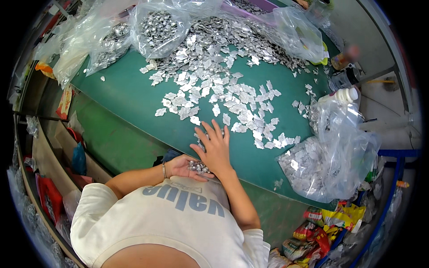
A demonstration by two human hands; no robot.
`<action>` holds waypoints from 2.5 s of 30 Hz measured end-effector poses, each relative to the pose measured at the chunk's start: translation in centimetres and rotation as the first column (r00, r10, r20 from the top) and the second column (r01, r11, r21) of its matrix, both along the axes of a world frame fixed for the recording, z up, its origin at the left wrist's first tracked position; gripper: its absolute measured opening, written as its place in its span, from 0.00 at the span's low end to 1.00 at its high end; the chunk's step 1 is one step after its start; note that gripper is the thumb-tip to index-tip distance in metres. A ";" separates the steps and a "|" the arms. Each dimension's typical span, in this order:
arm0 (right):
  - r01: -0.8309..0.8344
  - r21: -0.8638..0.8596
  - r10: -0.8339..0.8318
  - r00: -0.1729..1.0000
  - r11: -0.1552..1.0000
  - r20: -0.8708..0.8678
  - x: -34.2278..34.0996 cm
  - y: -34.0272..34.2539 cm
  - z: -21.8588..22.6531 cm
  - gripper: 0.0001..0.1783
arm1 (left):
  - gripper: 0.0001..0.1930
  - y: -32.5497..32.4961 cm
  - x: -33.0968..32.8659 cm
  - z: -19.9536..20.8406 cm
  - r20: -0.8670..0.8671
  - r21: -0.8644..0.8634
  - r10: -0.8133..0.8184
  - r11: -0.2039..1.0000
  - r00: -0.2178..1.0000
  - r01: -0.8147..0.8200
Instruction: The person sorts small silver metal parts on a green table by hand, gathering them into small piles or picking up handfuls to move them.
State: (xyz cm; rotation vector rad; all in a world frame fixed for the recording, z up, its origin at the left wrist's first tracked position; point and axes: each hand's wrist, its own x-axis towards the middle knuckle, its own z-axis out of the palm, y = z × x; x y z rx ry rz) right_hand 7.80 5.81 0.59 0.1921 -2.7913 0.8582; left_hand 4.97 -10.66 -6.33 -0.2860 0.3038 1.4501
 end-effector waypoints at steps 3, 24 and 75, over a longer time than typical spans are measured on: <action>-0.049 0.011 0.049 0.998 0.999 0.026 1.4 -0.6 -0.1 0.22 | 0.27 -0.8 -0.2 -0.9 0.249 0.183 0.101 0.972 0.963 -0.149; -0.095 -0.516 0.003 0.985 0.851 -0.175 5.4 -1.6 1.8 0.07 | 0.16 -3.2 -1.1 -1.9 0.088 -0.098 0.064 0.994 0.994 -0.055; 0.132 -0.611 -0.191 0.981 0.781 -0.033 1.4 4.9 -1.7 0.08 | 0.14 38.9 -29.7 22.2 -0.710 0.242 0.591 0.716 0.383 -0.655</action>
